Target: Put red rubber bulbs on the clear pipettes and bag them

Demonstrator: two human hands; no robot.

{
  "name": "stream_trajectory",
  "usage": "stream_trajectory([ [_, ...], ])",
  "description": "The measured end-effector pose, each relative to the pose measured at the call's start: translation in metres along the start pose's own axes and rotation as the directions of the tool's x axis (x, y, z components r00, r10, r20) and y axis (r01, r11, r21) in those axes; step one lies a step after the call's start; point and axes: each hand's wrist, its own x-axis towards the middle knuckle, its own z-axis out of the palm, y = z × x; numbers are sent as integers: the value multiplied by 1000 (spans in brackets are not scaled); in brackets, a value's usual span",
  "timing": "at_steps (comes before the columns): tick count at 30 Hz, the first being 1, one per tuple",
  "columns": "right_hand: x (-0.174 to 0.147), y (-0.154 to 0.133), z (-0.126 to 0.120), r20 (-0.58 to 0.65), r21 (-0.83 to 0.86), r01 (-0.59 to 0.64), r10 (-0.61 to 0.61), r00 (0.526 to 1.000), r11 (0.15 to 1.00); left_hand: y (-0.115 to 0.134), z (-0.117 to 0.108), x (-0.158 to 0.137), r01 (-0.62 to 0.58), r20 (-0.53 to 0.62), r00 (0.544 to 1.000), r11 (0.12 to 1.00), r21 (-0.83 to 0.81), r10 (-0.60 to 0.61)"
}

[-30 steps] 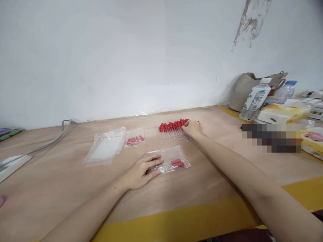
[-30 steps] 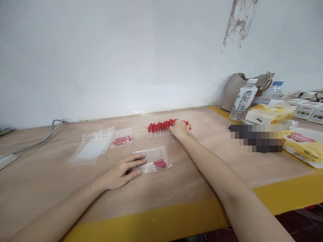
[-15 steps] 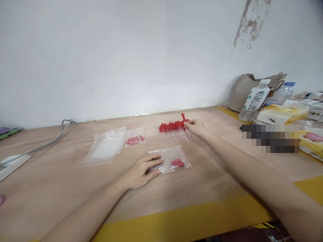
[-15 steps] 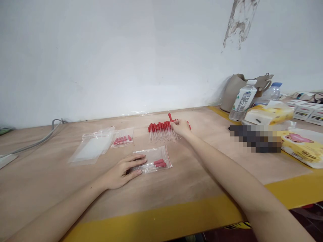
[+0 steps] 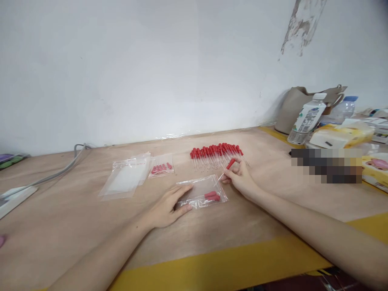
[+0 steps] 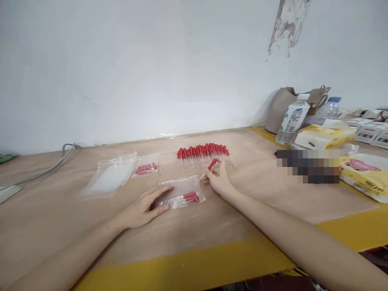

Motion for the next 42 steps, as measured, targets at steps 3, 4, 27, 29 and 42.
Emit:
stream_trajectory([
  [3, -9, 0, 4, 72, 102, -80, 73, 995, 992, 1, 0, 0, 4, 0, 1000, 1000, -7, -4],
  [4, -10, -1, 3, 85, 117, -101, 91, 992, 988, 1, 0, 0, 3, 2, 1000, 1000, -6, -3],
  [27, 6, -5, -27, 506, -567, 356, -27, 862, 743, 2, 0, 2, 20, 8, 1000, 1000, 17, -20],
  [29, 5, -4, -24, 482, -566, 341, -34, 875, 750, 2, 0, 2, 18, 5, 1000, 1000, 17, -18],
  [42, 11, 1, -14, 540, -490, 473, -171, 824, 732, 3, 0, 2, -11, -4, 1000, 999, -35, 11],
])
